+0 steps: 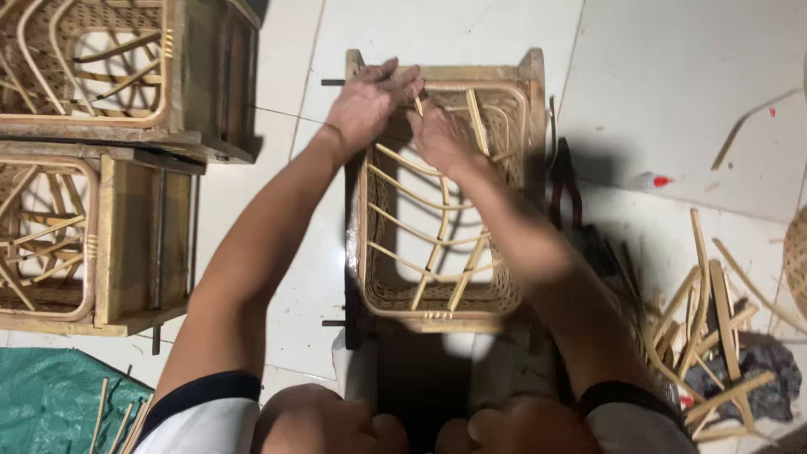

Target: The person sits on the floor and works on a rectangular woven basket placed in a wooden jig. They apply glue to the basket's rim, use a hammer to tap the frame, and insert a thin bamboo strip into the weave.

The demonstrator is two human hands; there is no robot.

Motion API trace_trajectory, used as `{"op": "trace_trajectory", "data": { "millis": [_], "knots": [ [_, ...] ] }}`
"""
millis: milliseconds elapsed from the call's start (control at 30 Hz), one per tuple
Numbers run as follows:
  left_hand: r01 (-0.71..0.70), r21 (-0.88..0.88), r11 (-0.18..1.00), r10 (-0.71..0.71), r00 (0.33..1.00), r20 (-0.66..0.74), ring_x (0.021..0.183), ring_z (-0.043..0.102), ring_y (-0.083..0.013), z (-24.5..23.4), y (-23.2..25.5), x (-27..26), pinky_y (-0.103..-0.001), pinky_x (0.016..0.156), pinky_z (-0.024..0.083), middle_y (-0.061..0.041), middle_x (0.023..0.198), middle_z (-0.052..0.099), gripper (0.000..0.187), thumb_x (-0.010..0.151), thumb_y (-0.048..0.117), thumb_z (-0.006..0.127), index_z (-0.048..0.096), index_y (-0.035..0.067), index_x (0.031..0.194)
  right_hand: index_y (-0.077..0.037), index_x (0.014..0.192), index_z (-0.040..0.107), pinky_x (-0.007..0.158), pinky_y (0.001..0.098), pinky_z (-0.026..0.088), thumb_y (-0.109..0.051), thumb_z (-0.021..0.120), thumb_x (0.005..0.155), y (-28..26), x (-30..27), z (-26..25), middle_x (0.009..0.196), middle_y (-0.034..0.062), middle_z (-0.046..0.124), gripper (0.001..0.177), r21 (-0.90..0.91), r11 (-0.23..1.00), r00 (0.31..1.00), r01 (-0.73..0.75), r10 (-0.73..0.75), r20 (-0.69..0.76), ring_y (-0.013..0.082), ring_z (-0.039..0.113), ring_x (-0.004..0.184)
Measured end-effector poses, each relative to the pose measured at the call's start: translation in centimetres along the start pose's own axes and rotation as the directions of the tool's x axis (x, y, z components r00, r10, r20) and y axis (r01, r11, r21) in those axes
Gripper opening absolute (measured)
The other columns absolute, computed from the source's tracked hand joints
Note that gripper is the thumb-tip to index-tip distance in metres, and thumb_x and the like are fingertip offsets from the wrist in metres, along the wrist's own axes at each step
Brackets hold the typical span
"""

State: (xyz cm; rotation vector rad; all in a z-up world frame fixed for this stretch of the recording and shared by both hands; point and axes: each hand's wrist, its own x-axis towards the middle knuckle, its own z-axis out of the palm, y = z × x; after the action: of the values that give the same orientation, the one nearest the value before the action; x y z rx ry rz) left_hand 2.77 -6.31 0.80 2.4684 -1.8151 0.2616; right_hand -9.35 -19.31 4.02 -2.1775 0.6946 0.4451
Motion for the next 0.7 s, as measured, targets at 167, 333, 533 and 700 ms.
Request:
{"op": "trace_trajectory", "data": {
  "millis": [167, 333, 533, 700],
  "knots": [
    [0.044, -0.396, 0.917, -0.161, 0.950, -0.268, 0.140, 0.053, -0.0352, -4.3, 3.5, -5.9, -0.055, 0.118, 0.035, -0.018, 0.147, 0.059, 0.050, 0.096, 0.000, 0.068, 0.059, 0.004, 0.146, -0.005, 0.121, 0.062, 0.066, 0.0359, 0.059, -0.038, 0.050, 0.111, 5.9, -9.8, -5.6, 0.092, 0.0087, 0.064, 0.037, 0.136, 0.862, 0.837, 0.488, -0.418, -0.352, 0.0160, 0.061, 0.075],
    [0.107, -0.402, 0.909, 0.003, 0.965, 0.264, 0.099, 0.066, -0.0290, -8.5, 13.7, -18.5, -0.046, 0.109, 0.051, -0.013, 0.103, 0.072, 0.019, 0.112, 0.015, 0.058, 0.068, 0.009, 0.127, -0.008, 0.114, 0.068, 0.091, 0.0408, 0.055, -0.020, 0.068, 0.102, 17.7, -19.9, -6.1, 0.116, 0.0202, 0.070, 0.017, -0.287, 0.789, 0.694, 0.544, -0.615, -0.375, 0.0314, 0.067, 0.106],
    [-0.077, -0.348, 0.934, 0.039, 0.993, -0.114, 0.110, 0.060, -0.0300, -8.5, 21.0, -25.8, -0.055, 0.118, 0.034, -0.012, 0.110, 0.061, 0.065, 0.094, 0.032, 0.069, 0.046, 0.016, 0.153, -0.003, 0.138, 0.055, 0.081, 0.0404, 0.056, -0.019, 0.075, 0.090, 23.5, -25.4, 2.2, 0.106, 0.0181, 0.068, 0.054, 0.159, 0.985, 0.979, 0.075, -0.042, -0.200, 0.0265, 0.065, 0.094],
    [-0.034, -0.257, 0.966, 0.019, 0.998, -0.059, 0.104, 0.056, -0.0292, -6.1, 22.2, -26.4, -0.062, 0.123, 0.027, -0.011, 0.101, 0.054, 0.072, 0.095, 0.016, 0.067, 0.039, 0.029, 0.160, -0.001, 0.145, 0.053, 0.095, 0.0359, 0.051, -0.022, 0.056, 0.105, 25.3, -28.0, 4.4, 0.128, 0.0167, 0.067, 0.046, 0.449, 0.874, 0.968, 0.184, -0.081, -0.239, 0.0232, 0.064, 0.113]
  ]
}}
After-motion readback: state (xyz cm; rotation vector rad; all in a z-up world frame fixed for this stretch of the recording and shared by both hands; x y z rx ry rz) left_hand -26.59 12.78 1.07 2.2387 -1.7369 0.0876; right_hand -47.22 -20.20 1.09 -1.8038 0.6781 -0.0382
